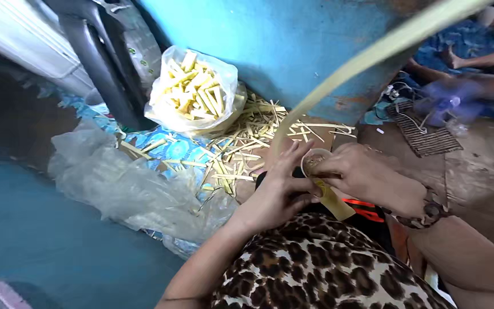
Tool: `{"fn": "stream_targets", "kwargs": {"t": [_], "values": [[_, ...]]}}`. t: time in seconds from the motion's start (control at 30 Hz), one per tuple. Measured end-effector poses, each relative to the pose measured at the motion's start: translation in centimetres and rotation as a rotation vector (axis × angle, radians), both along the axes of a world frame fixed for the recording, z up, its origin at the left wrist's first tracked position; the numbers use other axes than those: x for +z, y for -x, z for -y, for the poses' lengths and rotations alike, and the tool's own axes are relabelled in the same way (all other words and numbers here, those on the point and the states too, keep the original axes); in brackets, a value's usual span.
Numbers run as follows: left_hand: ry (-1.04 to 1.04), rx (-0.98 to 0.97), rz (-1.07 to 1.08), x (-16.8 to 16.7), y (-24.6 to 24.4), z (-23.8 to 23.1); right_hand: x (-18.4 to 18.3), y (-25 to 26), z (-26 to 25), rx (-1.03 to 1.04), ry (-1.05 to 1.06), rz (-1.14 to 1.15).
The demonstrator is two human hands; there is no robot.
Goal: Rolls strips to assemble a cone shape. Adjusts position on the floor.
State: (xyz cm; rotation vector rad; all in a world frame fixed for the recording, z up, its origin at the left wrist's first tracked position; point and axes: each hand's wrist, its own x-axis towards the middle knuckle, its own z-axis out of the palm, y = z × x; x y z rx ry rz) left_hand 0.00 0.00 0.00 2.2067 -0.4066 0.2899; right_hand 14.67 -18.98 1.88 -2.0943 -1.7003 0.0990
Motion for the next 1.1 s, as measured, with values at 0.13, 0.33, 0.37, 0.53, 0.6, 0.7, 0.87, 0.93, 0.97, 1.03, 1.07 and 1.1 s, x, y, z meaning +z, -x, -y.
{"fn": "stream_targets", "kwargs": {"t": [0.13, 0.33, 0.37, 0.53, 0.6, 0.7, 0.87, 0.93, 0.97, 1.03, 1.07, 1.1], "values": [[0.076, 0.088, -0.104, -1.4, -0.1, -1.8, 2.0, -1.1, -2.4, 0.032, 0.019, -0.048], [0.333, 0.143, -0.063, -0.9, 0.3, -1.8, 0.8, -1.6, -3.8, -0.013, -0.327, -0.731], [0.406, 0.179, -0.038, -0.9, 0.3, -1.5, 0.2, -1.5, -4.0, 0.003, -0.411, -0.860], [0.598, 0.293, -0.029, -2.1, -0.1, -2.5, -2.5, -0.1, -2.3, 0.174, -0.180, -1.175], [0.623, 0.292, -0.050, -2.6, -0.2, -2.4, -3.2, 0.8, -1.6, 0.219, -0.072, -1.420], [0.698, 0.284, -0.095, -2.4, -0.1, -2.3, -2.9, 0.7, -0.3, 0.162, -0.124, -1.393], [0.738, 0.274, -0.175, -1.7, 0.4, -2.9, 0.1, -1.9, 0.8, -0.209, -0.356, -0.628], [0.724, 0.248, -0.203, -1.5, 0.3, -2.7, -0.2, -1.8, 0.2, -0.336, -0.277, -0.251], [0.713, 0.240, -0.222, -1.3, 0.2, -2.5, -0.9, -1.4, -0.3, -0.340, -0.258, -0.086], [0.697, 0.247, -0.256, -0.9, 0.1, -2.2, -2.3, -0.5, -1.0, -0.302, -0.238, 0.130], [0.697, 0.242, -0.252, -0.8, 0.1, -2.1, -2.6, -0.1, -1.2, -0.288, -0.238, 0.176], [0.698, 0.227, -0.233, -0.6, 0.1, -2.1, -2.6, 0.1, -1.2, -0.282, -0.244, 0.204]]}}
